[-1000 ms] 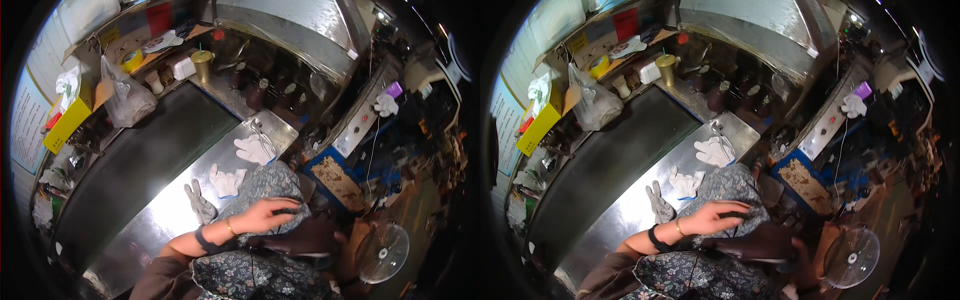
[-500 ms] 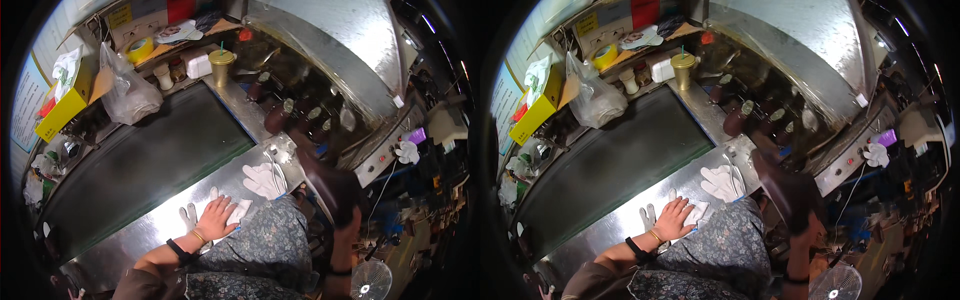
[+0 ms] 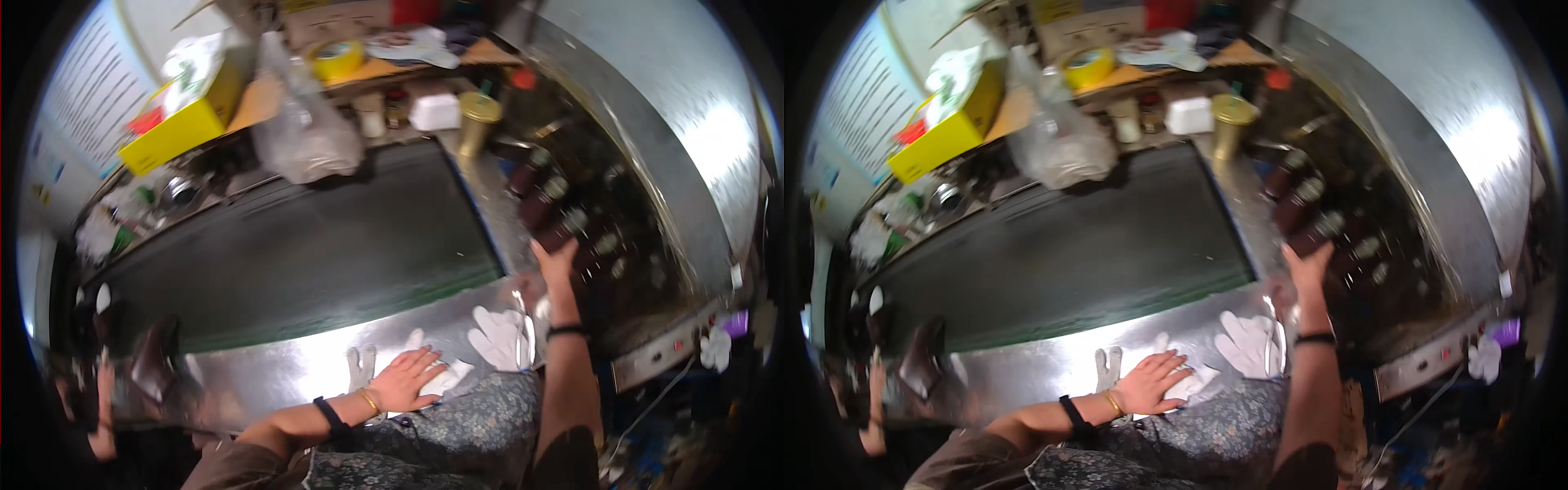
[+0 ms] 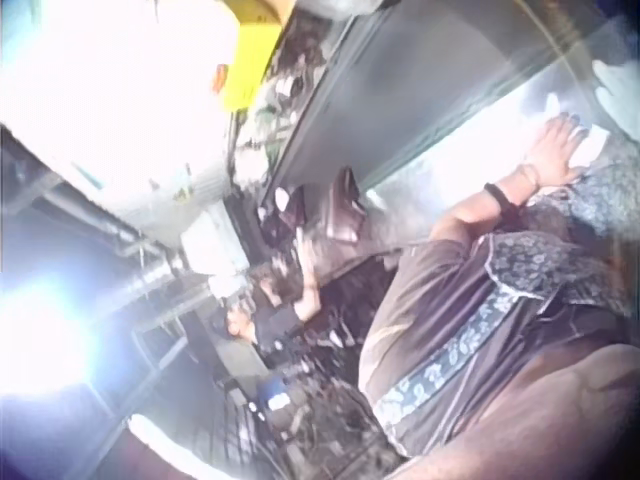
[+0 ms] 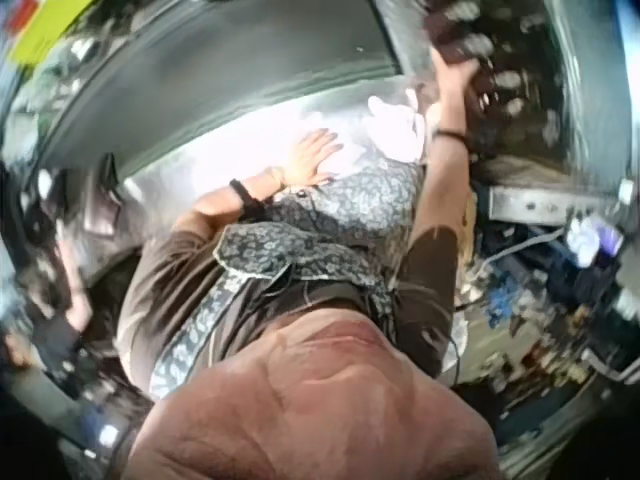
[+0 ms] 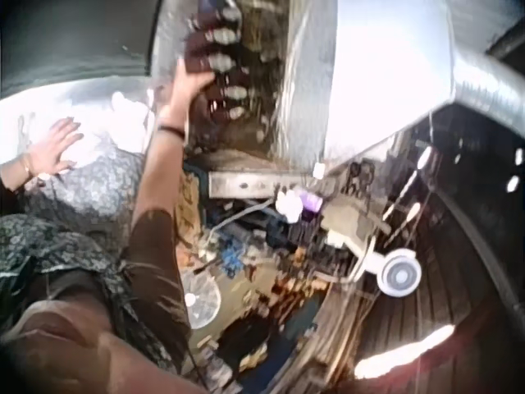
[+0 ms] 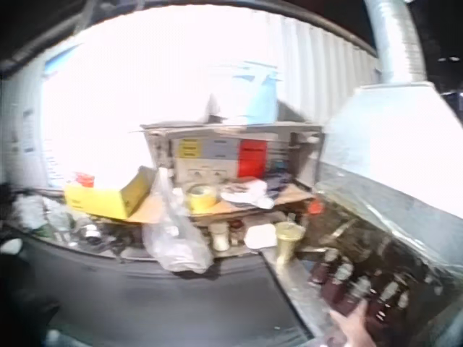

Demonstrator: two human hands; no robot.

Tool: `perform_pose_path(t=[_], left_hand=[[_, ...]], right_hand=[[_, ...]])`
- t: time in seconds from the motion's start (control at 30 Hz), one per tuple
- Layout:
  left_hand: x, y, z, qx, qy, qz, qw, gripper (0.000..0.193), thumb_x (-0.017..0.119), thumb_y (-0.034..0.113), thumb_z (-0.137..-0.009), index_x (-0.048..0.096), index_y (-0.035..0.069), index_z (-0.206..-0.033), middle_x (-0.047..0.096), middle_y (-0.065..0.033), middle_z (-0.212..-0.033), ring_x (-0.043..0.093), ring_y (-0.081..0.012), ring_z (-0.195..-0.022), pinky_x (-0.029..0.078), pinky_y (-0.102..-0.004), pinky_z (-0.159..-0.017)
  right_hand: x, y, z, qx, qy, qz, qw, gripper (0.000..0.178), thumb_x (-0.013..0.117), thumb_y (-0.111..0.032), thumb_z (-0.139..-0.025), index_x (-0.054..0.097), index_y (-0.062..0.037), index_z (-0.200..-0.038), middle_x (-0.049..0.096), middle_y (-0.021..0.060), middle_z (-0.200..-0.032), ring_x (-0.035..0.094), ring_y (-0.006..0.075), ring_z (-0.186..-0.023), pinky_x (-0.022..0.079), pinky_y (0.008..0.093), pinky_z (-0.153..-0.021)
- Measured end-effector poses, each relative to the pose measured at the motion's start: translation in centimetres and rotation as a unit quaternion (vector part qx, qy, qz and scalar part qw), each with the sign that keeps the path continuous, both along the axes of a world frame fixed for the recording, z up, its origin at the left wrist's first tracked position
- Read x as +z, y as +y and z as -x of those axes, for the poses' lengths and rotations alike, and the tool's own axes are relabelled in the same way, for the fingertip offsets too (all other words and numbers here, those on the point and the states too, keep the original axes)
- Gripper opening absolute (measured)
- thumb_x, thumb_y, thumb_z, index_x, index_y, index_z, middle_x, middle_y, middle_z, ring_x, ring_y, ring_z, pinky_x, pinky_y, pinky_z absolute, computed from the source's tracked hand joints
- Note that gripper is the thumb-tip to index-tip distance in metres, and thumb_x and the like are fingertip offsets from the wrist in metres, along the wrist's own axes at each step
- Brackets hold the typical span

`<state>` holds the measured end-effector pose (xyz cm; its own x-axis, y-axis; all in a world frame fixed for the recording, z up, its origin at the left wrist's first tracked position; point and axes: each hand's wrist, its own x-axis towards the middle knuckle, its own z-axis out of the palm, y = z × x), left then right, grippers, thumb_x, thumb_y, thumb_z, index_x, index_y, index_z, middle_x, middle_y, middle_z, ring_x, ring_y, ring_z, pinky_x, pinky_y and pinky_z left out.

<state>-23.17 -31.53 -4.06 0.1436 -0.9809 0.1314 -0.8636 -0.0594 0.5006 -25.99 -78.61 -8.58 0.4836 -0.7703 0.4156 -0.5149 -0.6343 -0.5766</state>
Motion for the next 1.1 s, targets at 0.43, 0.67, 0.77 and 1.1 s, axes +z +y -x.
perform_pose_path(t=[0.43,0.67,0.77,1.1], left_hand=[[-1.3,2.6,-0.1,0.041,0.006,0.046,0.998,0.066,0.063,0.043,-0.087,0.047,0.007,-0.14,0.042,-0.02,-0.147,0.034,-0.0378,-0.14,0.031,-0.0477,-0.113],[4.3,7.1,-3.8,0.2,0.541,0.037,0.816,0.05,0.068,0.024,-0.088,0.055,0.002,-0.132,0.055,-0.0192,-0.136,0.05,-0.0317,-0.128,0.043,-0.0383,-0.105],[3.2,15.3,-6.1,0.348,0.436,0.119,0.821,0.041,0.062,0.015,-0.091,0.057,0.003,-0.13,0.059,-0.0166,-0.13,0.056,-0.0289,-0.12,0.045,-0.0368,-0.103],[4.4,46.7,-16.9,0.686,-0.108,-0.022,0.719,0.04,0.068,0.027,-0.081,0.069,0.004,-0.115,0.051,-0.0258,-0.137,0.042,-0.0429,-0.132,0.034,-0.0457,-0.113]], right_hand=[[10.4,33.5,19.0,0.194,0.098,0.106,0.97,0.023,0.061,-0.015,-0.091,0.066,0.0003,-0.107,0.063,0.018,-0.124,0.054,0.0399,-0.122,0.04,0.0495,-0.105],[8.2,32.2,20.2,0.151,0.039,0.081,0.984,0.024,0.055,-0.01,-0.094,0.067,0.0064,-0.107,0.064,0.0202,-0.121,0.055,0.0392,-0.119,0.042,0.0485,-0.101],[7.9,32.2,20.6,0.165,0.018,0.083,0.983,0.023,0.056,-0.01,-0.094,0.066,0.0069,-0.106,0.063,0.0207,-0.121,0.055,0.0388,-0.116,0.042,0.0491,-0.099],[7.2,32.4,20.4,0.132,0.02,0.09,0.987,0.024,0.055,-0.011,-0.096,0.067,0.0064,-0.108,0.063,0.0193,-0.122,0.055,0.0357,-0.116,0.042,0.0452,-0.101]])
